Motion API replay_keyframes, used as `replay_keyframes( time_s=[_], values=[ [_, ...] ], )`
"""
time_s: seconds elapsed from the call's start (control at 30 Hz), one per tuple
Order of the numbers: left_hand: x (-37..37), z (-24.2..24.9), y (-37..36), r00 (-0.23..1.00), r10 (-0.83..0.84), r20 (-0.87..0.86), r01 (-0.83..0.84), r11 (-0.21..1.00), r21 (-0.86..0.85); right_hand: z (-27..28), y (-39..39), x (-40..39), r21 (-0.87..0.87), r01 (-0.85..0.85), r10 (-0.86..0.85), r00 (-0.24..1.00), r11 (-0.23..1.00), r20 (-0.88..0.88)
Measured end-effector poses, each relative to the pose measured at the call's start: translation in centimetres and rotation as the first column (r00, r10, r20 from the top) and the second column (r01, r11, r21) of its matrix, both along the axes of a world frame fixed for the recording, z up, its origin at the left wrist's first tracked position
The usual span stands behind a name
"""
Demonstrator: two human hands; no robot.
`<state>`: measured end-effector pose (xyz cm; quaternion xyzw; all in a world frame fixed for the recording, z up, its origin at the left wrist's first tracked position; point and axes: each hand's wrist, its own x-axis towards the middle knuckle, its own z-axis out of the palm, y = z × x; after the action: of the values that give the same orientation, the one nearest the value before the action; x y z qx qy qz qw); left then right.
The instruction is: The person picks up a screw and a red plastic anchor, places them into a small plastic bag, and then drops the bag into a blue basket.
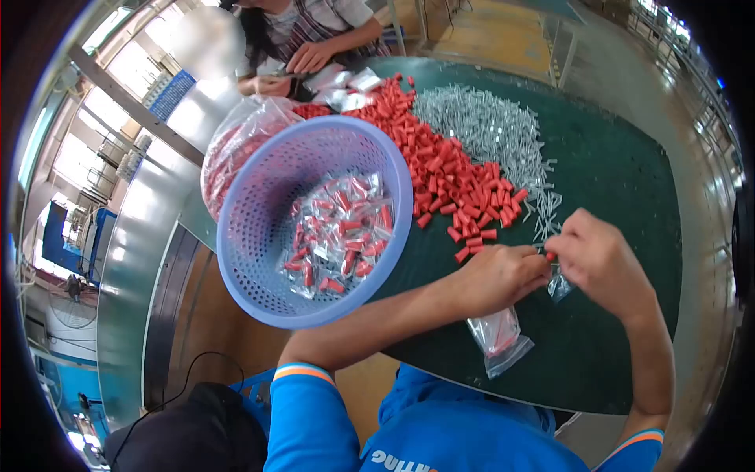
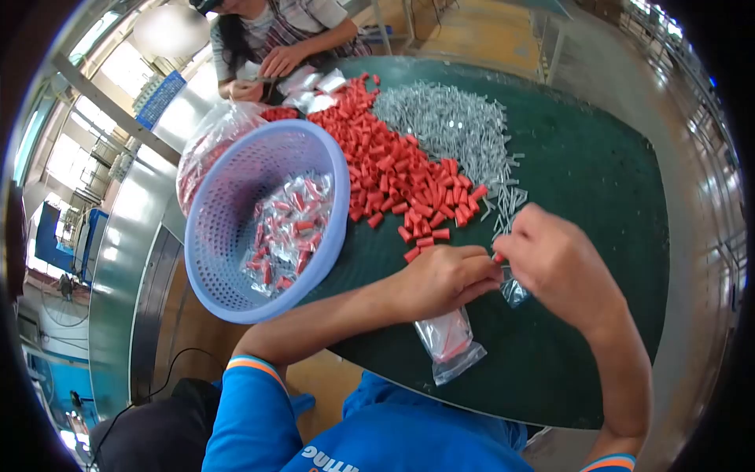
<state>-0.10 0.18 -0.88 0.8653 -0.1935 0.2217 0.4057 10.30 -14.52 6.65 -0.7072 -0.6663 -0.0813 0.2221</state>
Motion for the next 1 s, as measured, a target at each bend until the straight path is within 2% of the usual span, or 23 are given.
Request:
replay_keyframes(
  time_s=[0.03, 0.13, 0.27, 0.37, 0.4, 0.47, 0.53, 0.57, 0.63, 0.7, 0.77, 0.83, 0.87, 0.9, 0.97, 1.0],
  values=[
    [0.2, 0.1, 0.0, 1.000, 0.016, 0.012, -0.016, 1.000, -0.020, 0.3, 0.0, -0.1, 0.015, 0.002, -0.003, 1.000, 1.000, 0.021],
    [0.3, 0.5, 0.1, 0.999, 0.045, 0.009, -0.045, 0.998, -0.044, -0.1, -0.3, -0.1, -0.091, -0.009, 0.035, 0.956, 0.996, 0.292],
    [1.0, 1.1, -0.5, 0.992, 0.073, -0.105, -0.089, 0.983, -0.161, 0.5, -0.5, 0.3, -0.099, 0.009, 0.028, 0.931, 0.995, 0.363],
    [1.3, 1.3, -0.8, 0.982, 0.059, -0.179, -0.092, 0.979, -0.181, 0.8, -0.8, 0.5, -0.134, 0.033, 0.024, 0.912, 0.990, 0.409],
    [1.3, 1.3, -1.0, 0.983, 0.052, -0.177, -0.085, 0.979, -0.185, 0.8, -0.9, 0.7, -0.141, 0.010, 0.040, 0.935, 0.990, 0.353],
    [1.1, 1.1, -1.2, 0.948, 0.024, -0.319, -0.135, 0.934, -0.331, 0.8, -1.0, 1.1, -0.151, -0.009, 0.054, 0.954, 0.989, 0.295],
    [1.0, 0.3, -1.2, 0.934, -0.022, -0.357, -0.131, 0.907, -0.399, 0.7, -1.0, 1.4, -0.158, -0.088, 0.085, 0.996, 0.984, -0.022],
    [0.9, 0.0, -1.1, 0.919, -0.064, -0.390, -0.134, 0.878, -0.459, 0.5, -0.9, 1.6, -0.160, -0.093, 0.090, 0.996, 0.983, -0.025],
    [0.8, -0.2, -0.9, 0.903, -0.063, -0.424, -0.157, 0.872, -0.464, -0.5, -0.7, 2.0, -0.147, -0.079, 0.024, 0.938, 0.986, -0.346],
    [1.0, -0.4, -0.6, 0.891, -0.063, -0.451, -0.174, 0.868, -0.465, -1.8, -0.6, 2.4, -0.142, -0.061, 0.004, 0.930, 0.988, -0.367],
    [1.2, -0.9, -0.2, 0.937, 0.038, -0.347, -0.147, 0.944, -0.294, -2.5, -0.4, 2.4, -0.130, -0.067, 0.011, 0.921, 0.989, -0.390],
    [1.4, -1.7, -0.2, 0.960, 0.055, -0.274, -0.139, 0.945, -0.295, -3.1, -0.1, 2.0, -0.011, -0.007, 0.003, 0.930, 1.000, -0.367],
    [1.4, -1.9, 0.0, 0.954, 0.047, -0.296, -0.135, 0.950, -0.283, -3.7, -0.2, 1.8, -0.008, 0.047, -0.047, 0.923, 0.999, -0.381],
    [1.7, -2.9, -0.1, 0.976, 0.052, -0.211, -0.113, 0.950, -0.291, -4.2, -0.4, 1.5, -0.009, 0.088, -0.084, 0.913, 0.996, -0.400],
    [1.8, -2.9, -0.1, 0.979, 0.046, -0.198, -0.104, 0.950, -0.295, -4.3, -0.7, 1.2, -0.023, 0.106, -0.106, 0.905, 0.994, -0.412],
    [1.8, -2.8, -0.4, 0.984, 0.059, -0.169, -0.108, 0.948, -0.298, -3.8, -0.6, 0.9, -0.016, 0.068, -0.069, 0.933, 0.998, -0.353]
  ],
)
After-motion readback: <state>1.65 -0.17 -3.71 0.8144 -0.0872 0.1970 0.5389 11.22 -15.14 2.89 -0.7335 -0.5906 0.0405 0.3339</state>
